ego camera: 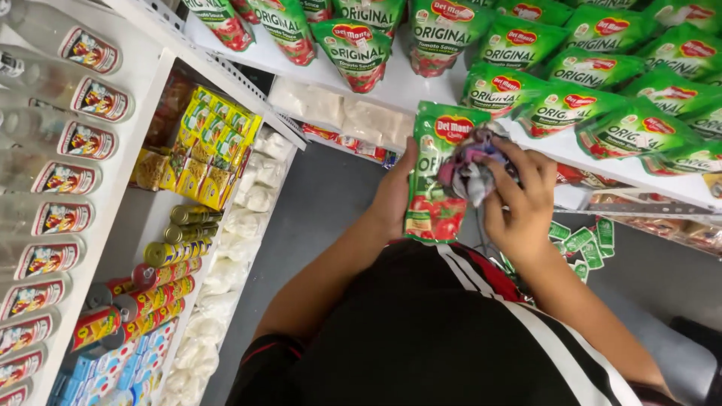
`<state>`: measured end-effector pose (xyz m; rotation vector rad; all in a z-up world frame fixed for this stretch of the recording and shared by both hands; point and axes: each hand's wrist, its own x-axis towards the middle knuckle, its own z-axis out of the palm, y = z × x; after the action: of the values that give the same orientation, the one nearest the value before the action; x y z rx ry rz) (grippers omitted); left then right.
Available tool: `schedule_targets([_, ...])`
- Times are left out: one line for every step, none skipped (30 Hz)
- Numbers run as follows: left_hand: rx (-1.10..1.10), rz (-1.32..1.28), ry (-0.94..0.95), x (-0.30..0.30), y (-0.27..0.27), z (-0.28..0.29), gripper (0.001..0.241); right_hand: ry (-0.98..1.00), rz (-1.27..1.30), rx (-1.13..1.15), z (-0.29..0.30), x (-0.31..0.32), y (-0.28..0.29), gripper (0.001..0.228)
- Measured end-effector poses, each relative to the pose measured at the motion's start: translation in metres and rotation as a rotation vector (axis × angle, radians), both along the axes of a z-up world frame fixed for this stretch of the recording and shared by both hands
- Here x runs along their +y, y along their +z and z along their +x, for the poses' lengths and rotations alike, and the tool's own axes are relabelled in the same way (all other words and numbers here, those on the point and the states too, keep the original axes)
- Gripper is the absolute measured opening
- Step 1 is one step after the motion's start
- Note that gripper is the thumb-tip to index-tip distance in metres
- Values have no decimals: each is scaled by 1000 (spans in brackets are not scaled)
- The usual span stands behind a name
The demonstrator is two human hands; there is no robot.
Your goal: Cleaning and wiping down condiment pouches on a grocery store shelf.
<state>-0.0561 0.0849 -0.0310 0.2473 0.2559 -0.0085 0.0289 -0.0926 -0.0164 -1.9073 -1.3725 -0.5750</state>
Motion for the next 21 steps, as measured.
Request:
schedule_targets([25, -13, 22, -5, -10, 1, 63, -14, 5, 16, -5, 8, 8, 35])
schedule_targets([51, -29, 43, -11, -20, 2, 63, -29, 9, 34, -12, 15, 15, 37])
schedule_targets([51, -30, 49, -4, -9, 0, 63, -23, 8, 34, -17, 14, 12, 37])
schedule_targets([42, 19, 69, 1, 2, -2, 65, 50, -7, 25, -23, 12, 9, 36])
schedule_targets([33, 69, 88, 7, 12, -5, 67, 124, -20, 16, -30, 10, 5, 36])
schedule_targets([33, 70, 99, 9, 14, -3, 67, 134, -19, 16, -26, 4, -2, 36])
schedule_targets([-32, 64, 70, 12, 16, -1, 75, 193, -19, 22, -23, -1, -8, 37])
schedule_targets([-96, 55, 39, 14, 18, 0, 83, 250, -20, 29, -21, -8, -15, 39])
schedule_targets([-95, 54, 47, 12, 4, -4, 83, 258, -22, 30, -9, -10, -17, 39])
schedule_targets([-23, 114, 43, 10, -9, -5, 75, 169, -36, -19, 4, -11, -18, 35])
schedule_targets([49, 173, 37, 8, -22, -5, 70, 80, -49, -67, 18, -13, -20, 32])
schedule_targets([51, 167, 42, -1, -14, -3, 70, 85, -56, -66, 20, -6, -9, 32])
schedule_targets([0, 165, 41, -9, -5, -2, 68, 58, -25, -44, 21, 2, 2, 33])
schedule_targets([-53, 168, 41, -16, 4, 2, 66, 32, 11, -25, 23, 11, 13, 36])
schedule_targets([-54, 167, 48, -17, -9, 4, 66, 39, 10, -27, 14, 13, 15, 36])
schedule_targets([-62, 84, 68, -17, -21, 5, 64, 117, -11, -35, 4, 15, 16, 31])
schedule_targets([-71, 1, 89, -17, -34, 6, 64, 196, -31, -45, -6, 18, 18, 26])
schedule_targets([-72, -2, 96, -9, -33, 6, 64, 203, -34, -45, -11, 11, 18, 26])
schedule_targets([-48, 39, 108, 0, -32, 5, 66, 286, -56, -25, -16, 6, 18, 28])
schedule_targets([-29, 82, 125, 11, -31, 6, 68, 373, -76, -9, -18, 2, 18, 31])
schedule_targets([-33, 83, 136, 10, -31, 9, 68, 384, -76, -15, -4, -1, 7, 31])
